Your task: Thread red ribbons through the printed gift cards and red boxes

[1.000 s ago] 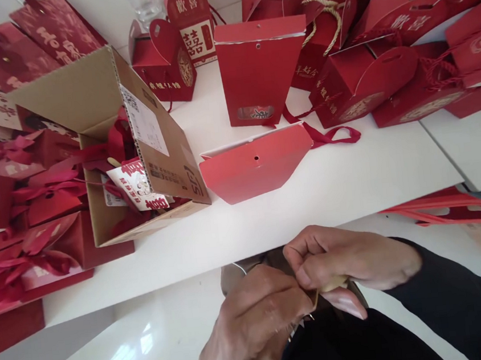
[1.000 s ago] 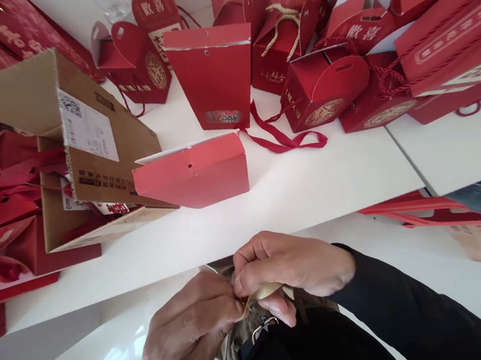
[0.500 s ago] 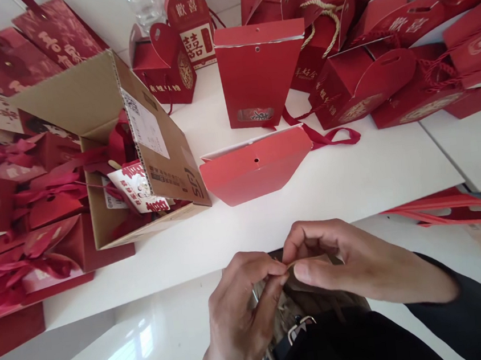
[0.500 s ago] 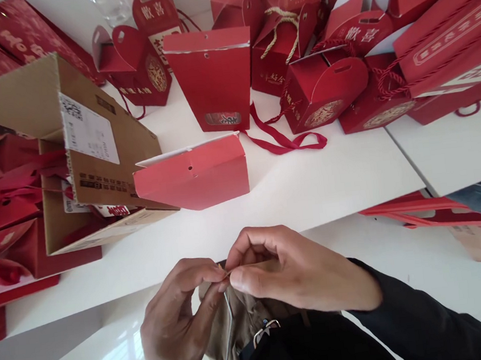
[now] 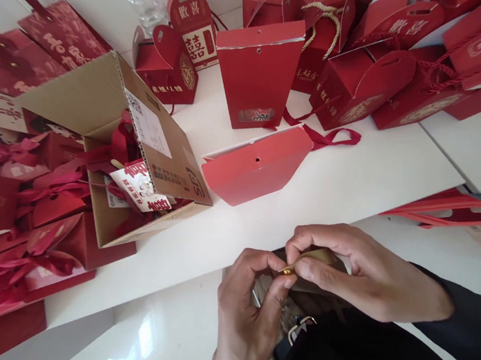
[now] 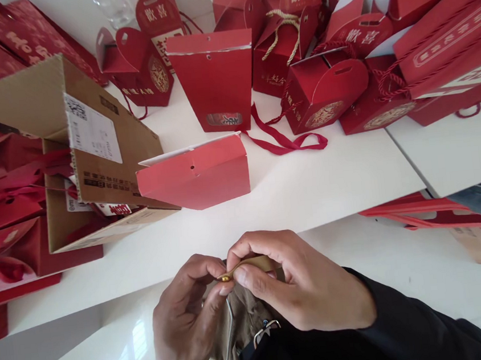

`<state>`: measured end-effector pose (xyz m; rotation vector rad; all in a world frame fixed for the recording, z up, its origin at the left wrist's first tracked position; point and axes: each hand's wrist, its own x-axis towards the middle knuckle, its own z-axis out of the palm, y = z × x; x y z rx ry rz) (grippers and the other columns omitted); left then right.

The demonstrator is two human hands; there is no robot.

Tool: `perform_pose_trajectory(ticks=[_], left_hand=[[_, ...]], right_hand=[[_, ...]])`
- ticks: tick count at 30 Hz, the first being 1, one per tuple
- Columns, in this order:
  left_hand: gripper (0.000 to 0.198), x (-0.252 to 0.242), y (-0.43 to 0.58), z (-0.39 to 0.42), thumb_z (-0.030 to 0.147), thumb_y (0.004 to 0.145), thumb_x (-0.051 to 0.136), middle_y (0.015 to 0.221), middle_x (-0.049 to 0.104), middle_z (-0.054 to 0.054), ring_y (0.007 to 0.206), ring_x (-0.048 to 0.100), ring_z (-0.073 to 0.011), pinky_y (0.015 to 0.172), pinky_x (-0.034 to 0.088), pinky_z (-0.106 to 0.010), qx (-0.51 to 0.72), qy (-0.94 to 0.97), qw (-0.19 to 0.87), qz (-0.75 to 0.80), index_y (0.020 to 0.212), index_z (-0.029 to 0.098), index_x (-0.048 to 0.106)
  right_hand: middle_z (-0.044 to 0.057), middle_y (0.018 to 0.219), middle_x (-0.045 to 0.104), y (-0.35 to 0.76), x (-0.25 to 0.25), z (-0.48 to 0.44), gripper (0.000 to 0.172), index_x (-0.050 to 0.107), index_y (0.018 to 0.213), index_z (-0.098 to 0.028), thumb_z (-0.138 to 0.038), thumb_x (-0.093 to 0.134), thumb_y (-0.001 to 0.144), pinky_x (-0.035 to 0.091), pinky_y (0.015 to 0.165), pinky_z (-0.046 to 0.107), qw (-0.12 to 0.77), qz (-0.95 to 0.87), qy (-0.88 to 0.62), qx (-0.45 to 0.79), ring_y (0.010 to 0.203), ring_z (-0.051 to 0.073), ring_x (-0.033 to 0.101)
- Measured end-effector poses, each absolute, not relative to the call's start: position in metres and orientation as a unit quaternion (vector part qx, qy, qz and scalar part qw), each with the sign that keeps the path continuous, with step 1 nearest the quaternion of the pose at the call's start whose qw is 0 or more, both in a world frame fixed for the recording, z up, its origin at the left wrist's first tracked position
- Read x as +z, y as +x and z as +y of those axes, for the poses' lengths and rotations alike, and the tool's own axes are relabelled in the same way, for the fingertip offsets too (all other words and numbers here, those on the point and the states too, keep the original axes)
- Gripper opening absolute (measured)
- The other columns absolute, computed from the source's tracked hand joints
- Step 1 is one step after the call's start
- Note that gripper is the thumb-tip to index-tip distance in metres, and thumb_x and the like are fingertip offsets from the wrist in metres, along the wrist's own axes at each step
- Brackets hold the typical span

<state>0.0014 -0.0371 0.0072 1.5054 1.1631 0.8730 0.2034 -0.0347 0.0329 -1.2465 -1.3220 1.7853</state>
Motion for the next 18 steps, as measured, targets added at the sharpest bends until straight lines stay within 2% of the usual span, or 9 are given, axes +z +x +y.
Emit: perform_pose_trajectory(ticks=[5,10,15,18], left_hand=[[0.008,0.01,0.004,-0.036,0.03,0.099,0.068,0.081,0.068,0.004,0.073,0.066,-0.0097,0.06,0.047,-0.019,0.34,0.61,0.518,0.494,0.093,0.025,0.067],[0.008,0.009,0.003,-0.035,0.029,0.098,0.069,0.081,0.067,0.005,0.075,0.066,-0.0091,0.065,0.048,-0.019,0.338,0.602,0.522,0.501,0.092,0.025,0.066],[0.009,0.006,-0.001,-0.037,0.028,0.097,0.071,0.096,0.066,0.002,0.087,0.067,-0.0115,0.078,0.053,-0.023,0.343,0.59,0.566,0.462,0.106,0.028,0.068],[0.01,0.007,0.001,-0.037,0.022,0.098,0.068,0.097,0.066,0.0,0.088,0.067,-0.0123,0.079,0.053,-0.024,0.351,0.586,0.564,0.464,0.107,0.027,0.068]], right_hand=[[0.003,0.085,0.057,0.202,0.031,-0.037,0.027,0.065,0.097,-0.023,-0.046,0.053,0.106,0.032,0.054,0.026,0.301,-0.503,-0.482,0.651,0.073,0.016,0.045],[0.001,0.082,0.052,0.201,0.03,-0.036,0.029,0.065,0.098,-0.022,-0.05,0.058,0.104,0.029,0.054,0.026,0.291,-0.449,-0.486,0.691,0.067,0.014,0.039],[-0.002,0.078,0.046,0.203,0.024,-0.032,0.031,0.064,0.101,-0.021,-0.052,0.061,0.103,0.028,0.059,0.027,0.309,-0.366,-0.448,0.754,0.068,0.012,0.034],[-0.003,0.077,0.044,0.204,0.021,-0.029,0.029,0.064,0.101,-0.02,-0.048,0.06,0.104,0.026,0.057,0.026,0.303,-0.355,-0.433,0.771,0.066,0.012,0.033]])
